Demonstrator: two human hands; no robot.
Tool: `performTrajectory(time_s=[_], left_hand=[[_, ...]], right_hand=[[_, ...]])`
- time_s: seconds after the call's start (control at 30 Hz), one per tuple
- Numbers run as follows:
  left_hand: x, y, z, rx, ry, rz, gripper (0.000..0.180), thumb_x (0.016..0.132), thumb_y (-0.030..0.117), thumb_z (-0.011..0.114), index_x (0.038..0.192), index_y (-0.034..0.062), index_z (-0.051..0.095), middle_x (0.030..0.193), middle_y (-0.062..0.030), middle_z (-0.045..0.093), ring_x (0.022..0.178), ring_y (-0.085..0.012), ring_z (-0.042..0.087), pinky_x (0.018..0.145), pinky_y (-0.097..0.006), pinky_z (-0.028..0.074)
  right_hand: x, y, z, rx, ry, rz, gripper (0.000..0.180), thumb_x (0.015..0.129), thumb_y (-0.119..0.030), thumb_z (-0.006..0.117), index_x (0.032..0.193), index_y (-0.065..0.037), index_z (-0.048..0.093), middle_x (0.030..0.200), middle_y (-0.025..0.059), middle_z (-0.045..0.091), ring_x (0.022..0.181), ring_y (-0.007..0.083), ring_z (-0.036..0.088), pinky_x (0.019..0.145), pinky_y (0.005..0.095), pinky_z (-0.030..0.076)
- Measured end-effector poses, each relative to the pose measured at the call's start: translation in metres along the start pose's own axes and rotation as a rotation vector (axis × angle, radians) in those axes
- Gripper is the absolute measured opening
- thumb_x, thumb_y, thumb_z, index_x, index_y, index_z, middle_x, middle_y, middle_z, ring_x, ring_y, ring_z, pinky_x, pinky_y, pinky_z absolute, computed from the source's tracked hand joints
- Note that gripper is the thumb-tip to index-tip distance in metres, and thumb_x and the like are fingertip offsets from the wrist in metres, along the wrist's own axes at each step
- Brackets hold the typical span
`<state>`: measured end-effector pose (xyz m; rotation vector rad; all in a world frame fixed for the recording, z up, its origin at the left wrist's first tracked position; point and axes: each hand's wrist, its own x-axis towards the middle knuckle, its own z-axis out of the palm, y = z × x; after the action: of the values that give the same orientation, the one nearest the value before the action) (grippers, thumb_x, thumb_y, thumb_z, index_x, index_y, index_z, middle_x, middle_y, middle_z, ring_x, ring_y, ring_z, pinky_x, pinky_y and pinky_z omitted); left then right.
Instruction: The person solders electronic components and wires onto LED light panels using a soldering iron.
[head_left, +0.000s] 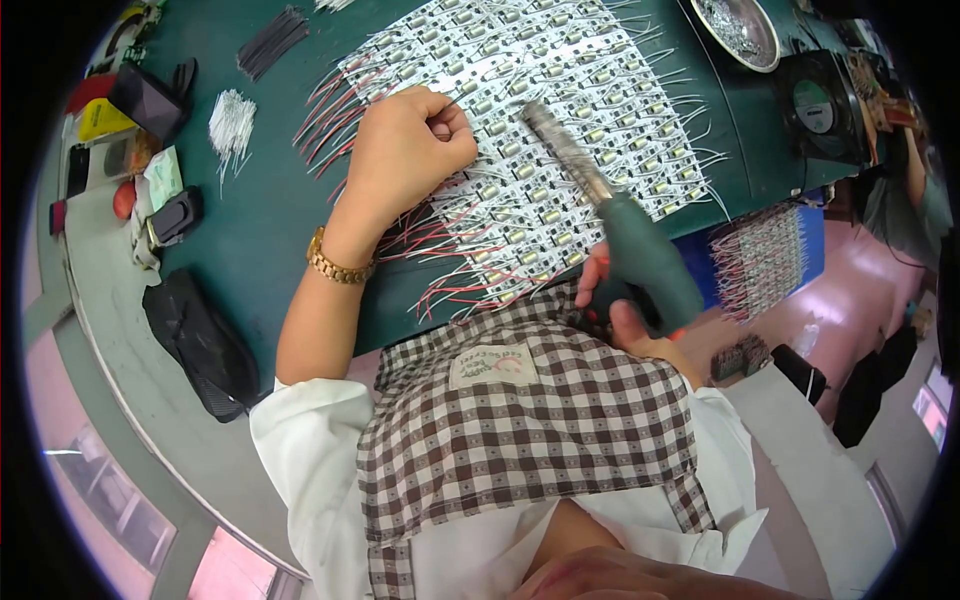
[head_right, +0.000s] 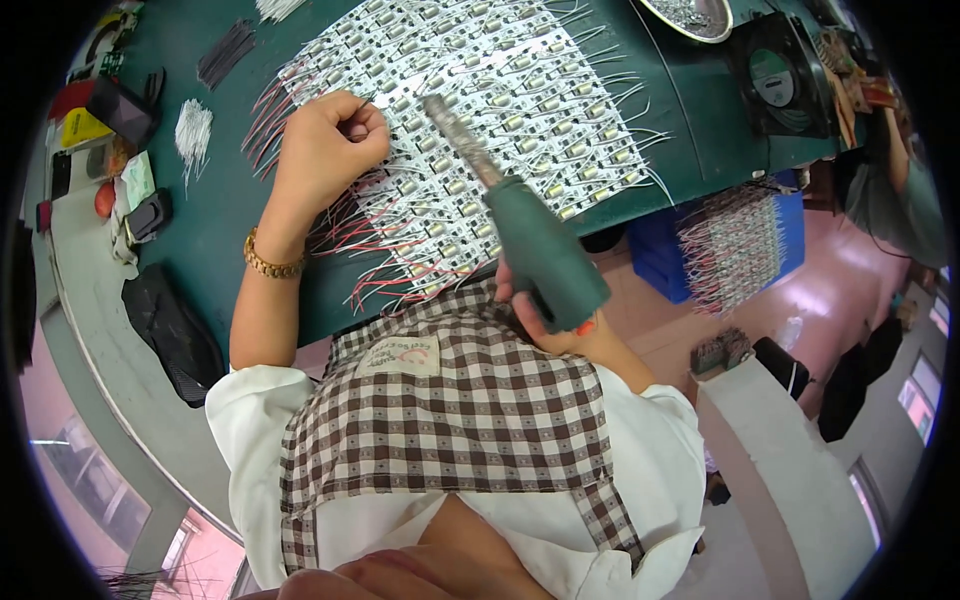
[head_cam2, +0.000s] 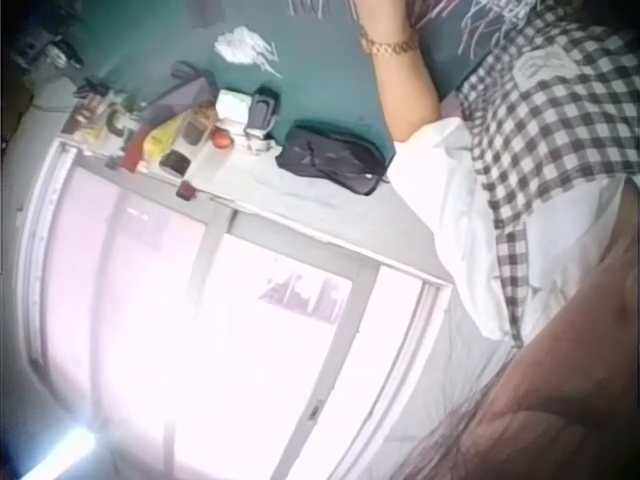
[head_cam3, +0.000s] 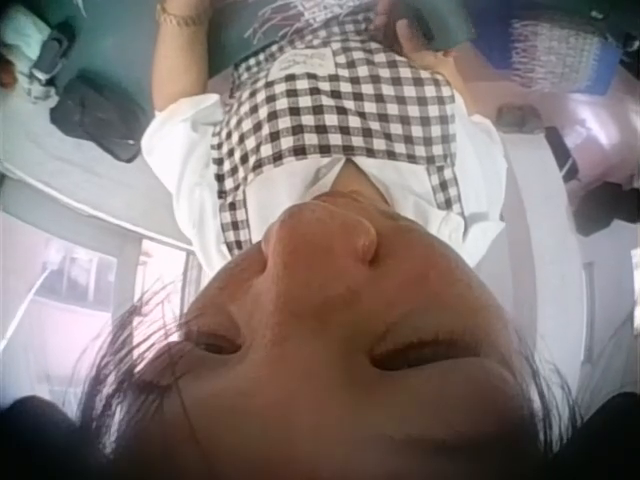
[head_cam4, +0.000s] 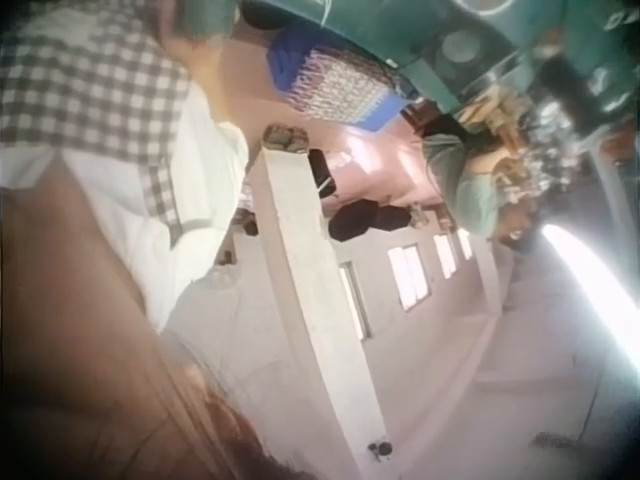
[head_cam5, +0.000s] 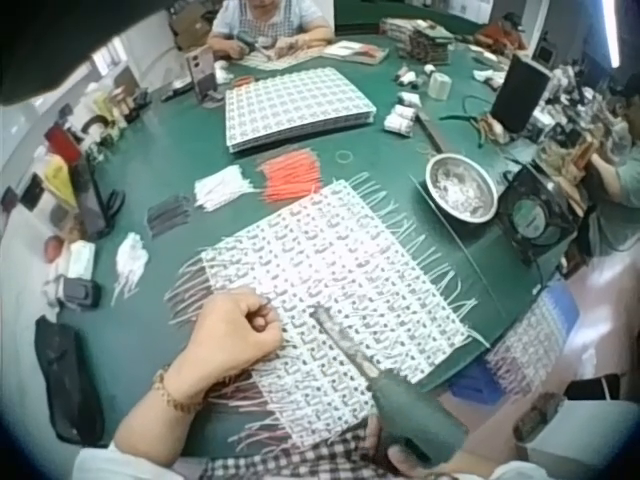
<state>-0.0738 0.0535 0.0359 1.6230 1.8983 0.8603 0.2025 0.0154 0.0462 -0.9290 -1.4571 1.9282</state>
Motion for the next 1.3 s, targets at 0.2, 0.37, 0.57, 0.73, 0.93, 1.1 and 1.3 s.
performTrajectory(time_s=[0.2, 0.37, 0.57, 0.73, 0.93, 1.1, 1.3], left_hand=[[-0.001, 0.0, 0.002, 0.013, 0.015, 0.018, 0.011, 0.07, 0.008, 0.065, 0.07, -0.0018, 0.06, 0.065, -0.0035, 0.055, 0.057, -0.0079, 0.048, 0.056, -0.023, 0.042], [-0.004, -0.005, -0.004, -0.044, -0.062, 0.017, 0.012, 0.078, 0.011, 0.066, 0.08, -0.0005, 0.062, 0.071, -0.0021, 0.058, 0.062, -0.0075, 0.051, 0.059, -0.022, 0.043], [-0.005, -0.017, -0.039, -0.152, 0.388, -0.042, 0.013, 0.09, 0.013, 0.056, 0.093, 0.0007, 0.059, 0.079, -0.0087, 0.061, 0.064, -0.0134, 0.055, 0.059, -0.026, 0.043], [-0.019, 0.017, 0.002, -0.128, 0.251, 0.117, 0.005, 0.081, 0.006, 0.063, 0.085, 0.0024, 0.063, 0.073, -0.0086, 0.059, 0.062, -0.0167, 0.056, 0.056, -0.028, 0.045], [-0.021, 0.01, 0.026, -0.061, 0.159, 0.078, 0.006, 0.073, 0.008, 0.067, 0.072, 0.0035, 0.063, 0.07, -0.0072, 0.058, 0.061, -0.0186, 0.057, 0.056, -0.03, 0.046], [-0.019, 0.006, 0.024, -0.006, 0.129, 0.031, 0.007, 0.069, 0.008, 0.067, 0.066, 0.0047, 0.061, 0.068, -0.0056, 0.057, 0.058, -0.0171, 0.056, 0.054, -0.029, 0.044], [-0.019, 0.01, 0.025, -0.026, 0.142, -0.03, 0.009, 0.069, 0.011, 0.067, 0.065, 0.0056, 0.061, 0.067, -0.0033, 0.056, 0.056, -0.0158, 0.055, 0.053, -0.029, 0.043]], right_hand=[[0.0, 0.005, 0.004, 0.196, 0.104, -0.137, 0.07, 0.081, -0.051, 0.066, 0.131, -0.007, 0.044, 0.097, 0.0071, 0.055, 0.083, 0.0154, 0.057, 0.074, 0.0293, 0.045], [0.0, 0.015, -0.007, 0.239, 0.055, -0.042, 0.069, 0.081, -0.049, 0.066, 0.132, -0.007, 0.046, 0.098, 0.0078, 0.055, 0.082, 0.0156, 0.057, 0.073, 0.03, 0.045], [-0.003, 0.023, -0.018, 0.116, 0.003, -0.11, 0.065, 0.084, -0.048, 0.061, 0.131, -0.006, 0.046, 0.093, 0.007, 0.055, 0.076, 0.0135, 0.055, 0.068, 0.0287, 0.043], [-0.005, 0.03, -0.017, 0.084, 0.031, -0.114, 0.062, 0.086, -0.047, 0.057, 0.13, -0.004, 0.047, 0.088, 0.0075, 0.055, 0.073, 0.0129, 0.054, 0.066, 0.0281, 0.042], [-0.012, 0.035, -0.019, 0.09, -0.042, -0.131, 0.062, 0.086, -0.043, 0.057, 0.132, -0.004, 0.043, 0.089, 0.0078, 0.055, 0.075, 0.0124, 0.054, 0.067, 0.0279, 0.042], [-0.019, 0.028, -0.014, 0.13, -0.057, -0.053, 0.057, 0.085, -0.035, 0.059, 0.13, -0.003, 0.043, 0.094, 0.0077, 0.055, 0.08, 0.0137, 0.055, 0.072, 0.0289, 0.044], [-0.023, 0.031, -0.016, 0.157, -0.088, 0.047, 0.045, 0.083, -0.024, 0.06, 0.12, -0.002, 0.049, 0.098, 0.0073, 0.056, 0.083, 0.0148, 0.058, 0.075, 0.0309, 0.047]])
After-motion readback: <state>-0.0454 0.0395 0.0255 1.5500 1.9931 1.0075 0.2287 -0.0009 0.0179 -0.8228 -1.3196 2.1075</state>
